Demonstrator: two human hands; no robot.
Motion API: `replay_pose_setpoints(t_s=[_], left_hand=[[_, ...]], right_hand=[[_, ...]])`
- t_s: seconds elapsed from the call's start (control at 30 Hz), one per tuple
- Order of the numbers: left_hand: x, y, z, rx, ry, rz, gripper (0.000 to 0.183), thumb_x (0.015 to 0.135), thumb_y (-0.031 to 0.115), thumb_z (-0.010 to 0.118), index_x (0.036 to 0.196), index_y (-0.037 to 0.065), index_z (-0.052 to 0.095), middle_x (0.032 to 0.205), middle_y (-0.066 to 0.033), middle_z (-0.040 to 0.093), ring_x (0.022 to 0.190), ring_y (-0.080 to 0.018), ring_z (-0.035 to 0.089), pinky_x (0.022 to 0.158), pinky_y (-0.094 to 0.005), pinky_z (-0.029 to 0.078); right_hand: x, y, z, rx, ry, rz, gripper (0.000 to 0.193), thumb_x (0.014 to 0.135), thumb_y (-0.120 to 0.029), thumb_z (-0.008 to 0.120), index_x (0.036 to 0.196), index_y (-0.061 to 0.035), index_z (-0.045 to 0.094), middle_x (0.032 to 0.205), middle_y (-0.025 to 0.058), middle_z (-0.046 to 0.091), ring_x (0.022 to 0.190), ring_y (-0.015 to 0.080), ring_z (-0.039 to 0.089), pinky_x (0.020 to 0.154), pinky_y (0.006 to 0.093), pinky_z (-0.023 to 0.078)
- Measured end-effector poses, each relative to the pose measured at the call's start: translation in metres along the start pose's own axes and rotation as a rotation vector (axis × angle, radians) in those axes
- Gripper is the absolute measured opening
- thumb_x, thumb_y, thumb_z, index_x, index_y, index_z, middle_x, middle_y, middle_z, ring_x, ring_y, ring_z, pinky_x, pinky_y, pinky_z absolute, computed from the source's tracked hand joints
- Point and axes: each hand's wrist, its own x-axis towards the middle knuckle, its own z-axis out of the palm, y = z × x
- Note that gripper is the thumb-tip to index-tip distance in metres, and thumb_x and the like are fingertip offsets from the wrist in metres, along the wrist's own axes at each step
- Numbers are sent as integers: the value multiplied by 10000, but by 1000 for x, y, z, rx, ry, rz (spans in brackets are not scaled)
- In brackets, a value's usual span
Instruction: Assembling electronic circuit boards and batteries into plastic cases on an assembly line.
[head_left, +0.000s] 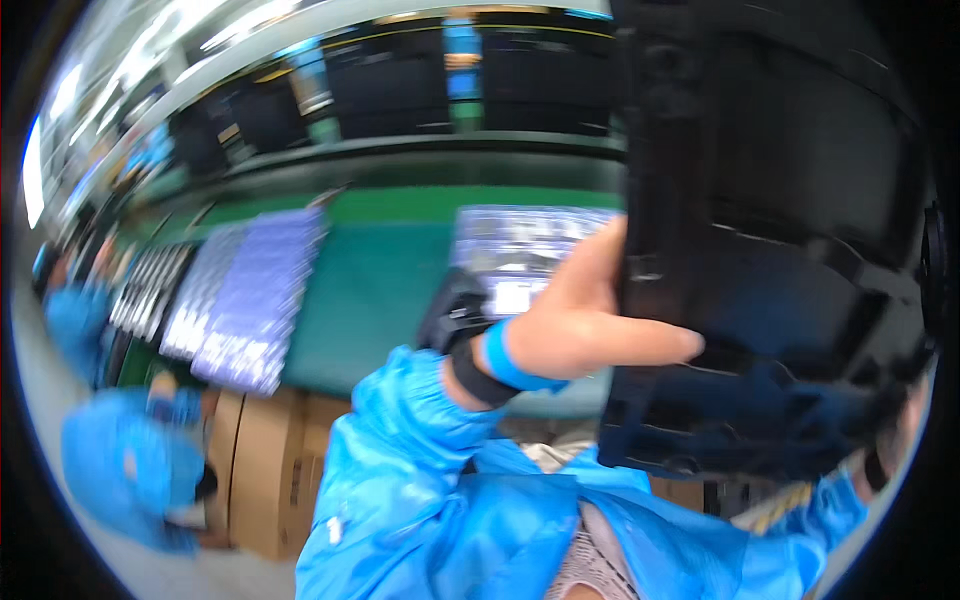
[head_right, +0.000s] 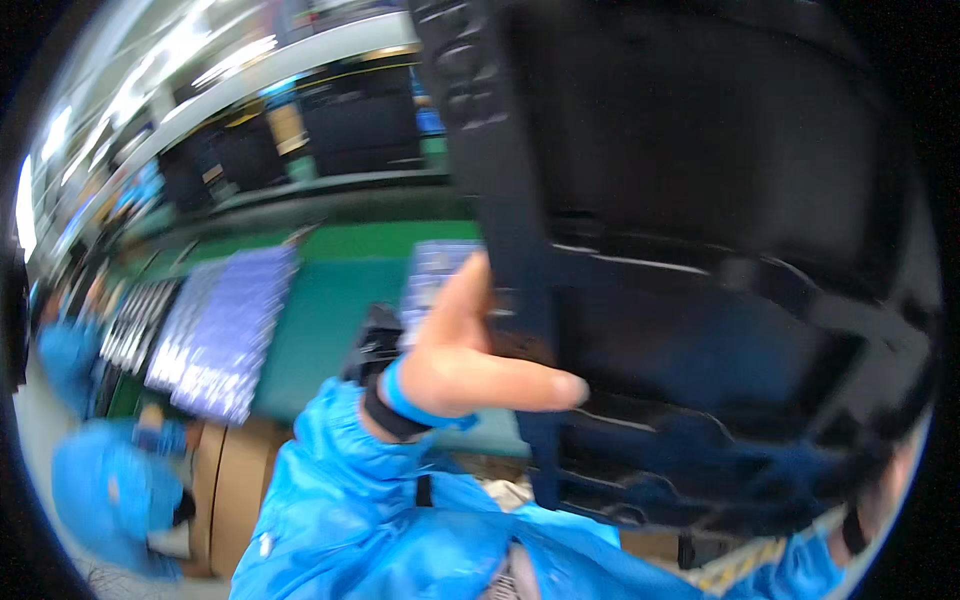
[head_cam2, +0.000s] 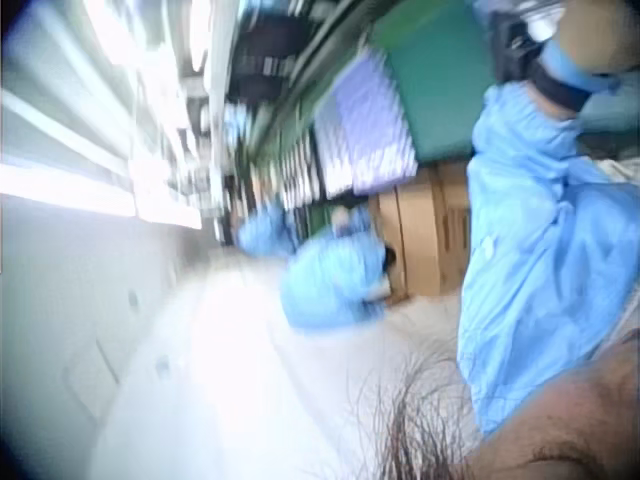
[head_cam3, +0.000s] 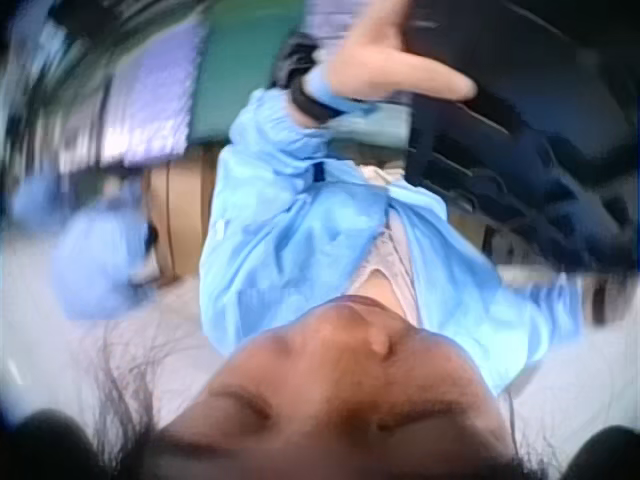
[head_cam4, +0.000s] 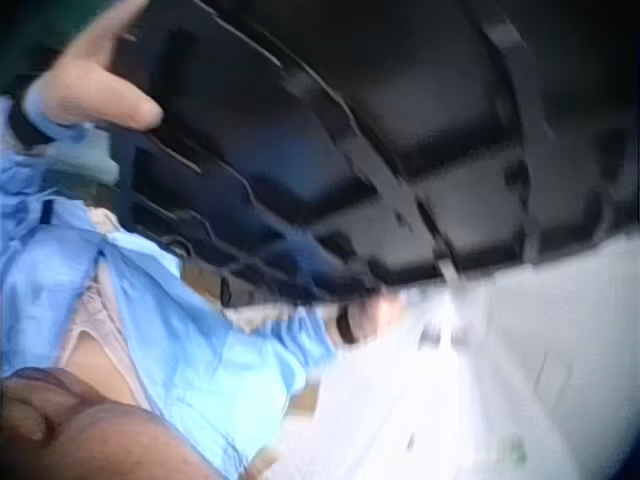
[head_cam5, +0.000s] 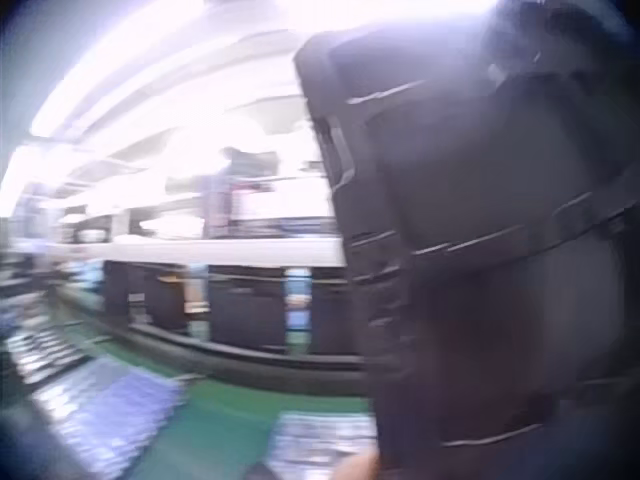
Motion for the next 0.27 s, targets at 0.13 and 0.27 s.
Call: replay_pose_setpoints(t_s=[0.13, 0.27], left_hand=[[38, -55, 32, -187, 25, 71, 794, 678, 61, 677, 1319, 38, 208, 1262, -144, 386, 1084, -222, 462, 916, -324, 363], [43, -82, 40, -133, 20, -302, 832, 757, 132, 632, 1365, 191, 68, 1349, -167, 245, 1177, -286, 363, 954, -410, 326]], right_hand=[[-39, -4, -1, 82, 102, 27, 678, 754, -276, 577, 1283, 27, 280, 1261, 143, 393, 1146, 241, 397, 976, 341, 285], [-108, -32, -84, 101, 387, 108, 642, 780, -201, 588, 1298, -8, 263, 1249, 132, 411, 1121, 244, 433, 972, 344, 312]])
